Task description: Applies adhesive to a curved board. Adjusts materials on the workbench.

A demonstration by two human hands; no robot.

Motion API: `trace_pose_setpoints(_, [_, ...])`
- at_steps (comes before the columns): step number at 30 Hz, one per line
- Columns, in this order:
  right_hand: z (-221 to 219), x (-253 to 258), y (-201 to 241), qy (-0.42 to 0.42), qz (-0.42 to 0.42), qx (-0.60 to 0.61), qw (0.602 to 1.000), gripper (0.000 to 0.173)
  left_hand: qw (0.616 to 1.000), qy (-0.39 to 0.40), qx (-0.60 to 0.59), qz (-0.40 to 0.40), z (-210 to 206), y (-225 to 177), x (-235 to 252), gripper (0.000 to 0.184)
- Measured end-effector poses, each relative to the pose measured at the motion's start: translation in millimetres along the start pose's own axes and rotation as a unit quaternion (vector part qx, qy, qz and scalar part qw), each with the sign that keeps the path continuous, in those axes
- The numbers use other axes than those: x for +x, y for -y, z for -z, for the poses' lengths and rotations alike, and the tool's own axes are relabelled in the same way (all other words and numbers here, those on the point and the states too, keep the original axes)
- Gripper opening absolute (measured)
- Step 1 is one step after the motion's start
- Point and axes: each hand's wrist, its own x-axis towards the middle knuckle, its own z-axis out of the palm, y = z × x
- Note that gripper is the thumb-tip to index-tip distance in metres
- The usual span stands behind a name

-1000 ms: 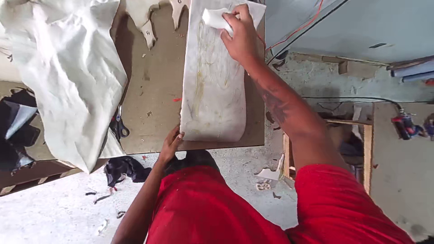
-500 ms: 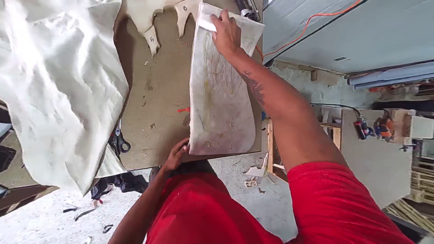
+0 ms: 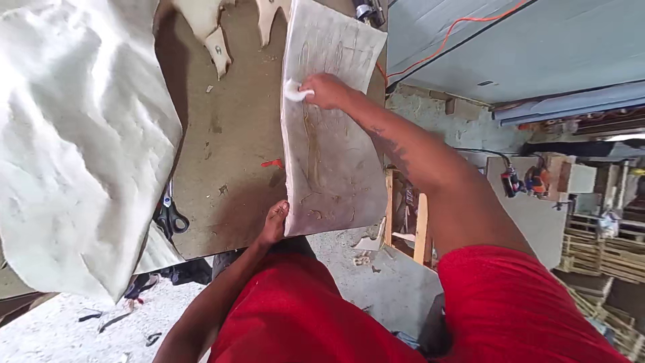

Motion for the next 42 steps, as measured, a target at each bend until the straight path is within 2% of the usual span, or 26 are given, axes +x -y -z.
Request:
trace_pose_setpoints(2, [-2.2, -24.9, 1.7, 0.030, 0.034, 0.019, 0.999, 0.030, 1.000, -0.007, -0.023, 0.015, 1.8, 4.7, -4.8, 0.036])
trace_pose_setpoints(3, [3.2, -35.9, 0.4, 0.014, 0.029, 0.034, 0.999, 0.030, 0.999, -0.010, -0.034, 0.025, 3.0, 6.1, -6.9, 0.037])
trace_pose_setpoints(5, [35.5, -51.0, -2.8, -0.101, -0.024, 0.068, 0.992, 0.029, 0.998, -0.012, -0.052, 0.033, 3.8, 8.1, -6.5, 0.037])
trace_pose_setpoints(8, [91.3, -31.3, -11.7, -0.298, -0.107, -0.010, 0.948, 0.039, 0.997, -0.050, -0.054, 0.025, 1.0, 11.8, -8.0, 0.036])
trace_pose_setpoints(10, [97.0, 4.1, -24.3, -0.332, -0.146, -0.046, 0.931, 0.040, 0.995, -0.090, -0.040, 0.022, 0.6, 16.3, -7.2, 0.035])
trace_pose_setpoints(13, [62.2, 55.8, -28.4, -0.275, -0.192, -0.045, 0.941, 0.041, 0.993, -0.120, -0.021, 0.014, -0.5, 17.0, -2.9, 0.037])
trace_pose_setpoints(15, [39.4, 63.3, -22.6, -0.217, -0.183, -0.027, 0.959, 0.037, 0.992, -0.124, -0.035, 0.004, -7.1, 14.2, -3.2, 0.037])
trace_pose_setpoints(19, [6.8, 15.5, -16.4, -0.043, -0.051, 0.076, 0.995, 0.027, 0.988, -0.140, -0.053, 0.020, -13.6, 11.0, -2.2, 0.040])
trace_pose_setpoints(23, [-13.0, -44.0, 7.0, 0.121, 0.051, 0.086, 0.988, 0.024, 0.988, -0.142, -0.059, 0.030, -14.9, 7.1, -5.2, 0.040])
trace_pose_setpoints(25, [8.2, -64.4, 2.4, 0.108, 0.062, 0.083, 0.989, 0.026, 0.987, -0.142, -0.062, 0.032, -9.5, 7.6, -4.5, 0.040])
trace_pose_setpoints(27, [49.8, -70.0, -14.1, -0.022, 0.017, 0.063, 0.998, 0.027, 0.986, -0.148, -0.066, 0.032, -2.0, 13.2, -2.9, 0.040])
trace_pose_setpoints(29, [87.0, -51.8, -31.6, -0.162, -0.053, -0.014, 0.985, 0.034, 0.986, -0.151, -0.064, 0.031, 5.7, 17.8, -4.0, 0.040])
trace_pose_setpoints(31, [91.8, -21.5, -53.9, -0.232, -0.117, -0.065, 0.963, 0.038, 0.987, -0.150, -0.055, 0.031, 9.8, 20.8, -3.8, 0.040])
trace_pose_setpoints(32, [79.6, -6.4, -64.5, -0.241, -0.137, -0.069, 0.958, 0.038, 0.987, -0.150, -0.049, 0.030, 10.0, 22.9, -2.3, 0.040])
trace_pose_setpoints(34, [37.3, 16.1, -69.6, -0.238, -0.134, -0.041, 0.961, 0.031, 0.987, -0.152, -0.037, 0.022, 10.5, 24.1, 0.8, 0.041])
trace_pose_setpoints(36, [-4.1, 8.3, -54.5, -0.180, -0.096, 0.016, 0.979, 0.027, 0.988, -0.152, -0.041, 0.012, 8.0, 21.9, 0.9, 0.040])
trace_pose_setpoints(39, [-40.1, -52.4, -17.2, -0.047, -0.023, 0.091, 0.995, 0.021, 0.986, -0.159, -0.043, 0.015, 7.3, 21.7, 0.5, 0.040])
trace_pose_setpoints(42, [-41.0, -114.2, 2.8, 0.058, 0.053, 0.147, 0.986, 0.018, 0.984, -0.174, -0.030, 0.039, 2.3, 19.6, -3.0, 0.040])
